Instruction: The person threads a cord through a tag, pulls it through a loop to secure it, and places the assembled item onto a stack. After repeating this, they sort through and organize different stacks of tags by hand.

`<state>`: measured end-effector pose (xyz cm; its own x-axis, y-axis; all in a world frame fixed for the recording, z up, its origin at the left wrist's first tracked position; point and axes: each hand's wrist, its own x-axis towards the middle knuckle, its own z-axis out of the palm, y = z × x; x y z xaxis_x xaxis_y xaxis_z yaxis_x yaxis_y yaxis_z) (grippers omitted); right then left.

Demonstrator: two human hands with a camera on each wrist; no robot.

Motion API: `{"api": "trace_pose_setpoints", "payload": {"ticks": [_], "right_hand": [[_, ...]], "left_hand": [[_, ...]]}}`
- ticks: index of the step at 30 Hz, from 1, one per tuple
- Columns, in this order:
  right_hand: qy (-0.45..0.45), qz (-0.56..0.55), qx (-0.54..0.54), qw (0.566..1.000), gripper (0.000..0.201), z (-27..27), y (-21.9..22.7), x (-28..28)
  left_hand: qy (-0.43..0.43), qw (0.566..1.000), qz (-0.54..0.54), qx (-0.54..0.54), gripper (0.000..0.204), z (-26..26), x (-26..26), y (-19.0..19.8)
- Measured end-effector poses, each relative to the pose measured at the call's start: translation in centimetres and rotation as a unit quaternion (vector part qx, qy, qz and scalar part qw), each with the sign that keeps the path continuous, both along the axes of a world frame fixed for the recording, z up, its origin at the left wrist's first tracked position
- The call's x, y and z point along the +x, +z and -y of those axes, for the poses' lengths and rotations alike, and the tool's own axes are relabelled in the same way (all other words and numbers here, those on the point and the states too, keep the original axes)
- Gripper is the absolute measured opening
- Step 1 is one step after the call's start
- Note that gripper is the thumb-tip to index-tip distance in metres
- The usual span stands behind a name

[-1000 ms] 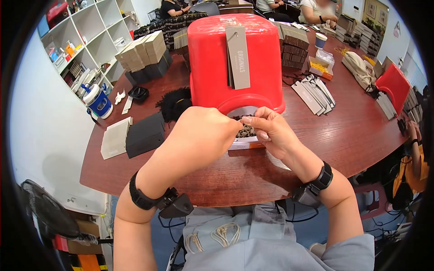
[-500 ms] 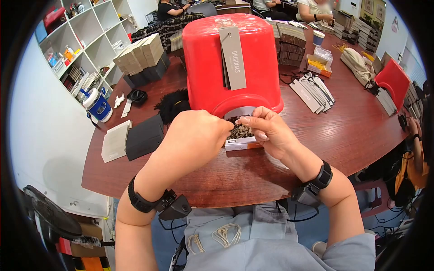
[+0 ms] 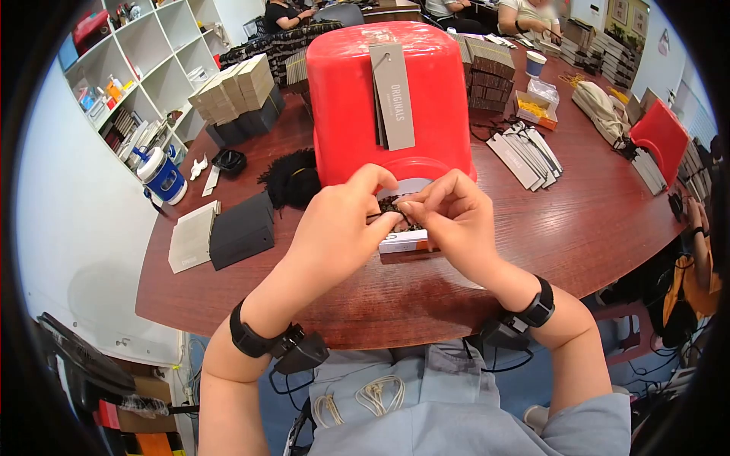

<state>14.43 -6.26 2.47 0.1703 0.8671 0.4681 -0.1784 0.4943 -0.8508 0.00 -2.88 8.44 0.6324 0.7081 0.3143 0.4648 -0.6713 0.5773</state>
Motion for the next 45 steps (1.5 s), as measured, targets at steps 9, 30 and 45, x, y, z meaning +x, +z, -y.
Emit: {"api": "trace_pose_setpoints", "payload": {"ticks": [9, 30, 45], "right_hand": [[0.104, -0.081, -0.049, 0.990, 0.022, -0.2, 0.2, 0.7], [0.206, -0.107, -0.187, 0.955, 0.023, -1.3, 0.4, 2.7], [0.131, 0.047, -0.100, 0.985, 0.021, -1.2, 0.7, 2.8]], "left_hand": [[-0.119, 0.844, 0.189, -0.488, 0.026, -2.4, -0.5, -1.7], [-0.082, 0.836, 0.346, -0.418, 0.012, -1.7, 0.2, -5.3], [-0.043, 0.899, 0.281, -0.334, 0.011, -2.0, -0.1, -5.2]]}}
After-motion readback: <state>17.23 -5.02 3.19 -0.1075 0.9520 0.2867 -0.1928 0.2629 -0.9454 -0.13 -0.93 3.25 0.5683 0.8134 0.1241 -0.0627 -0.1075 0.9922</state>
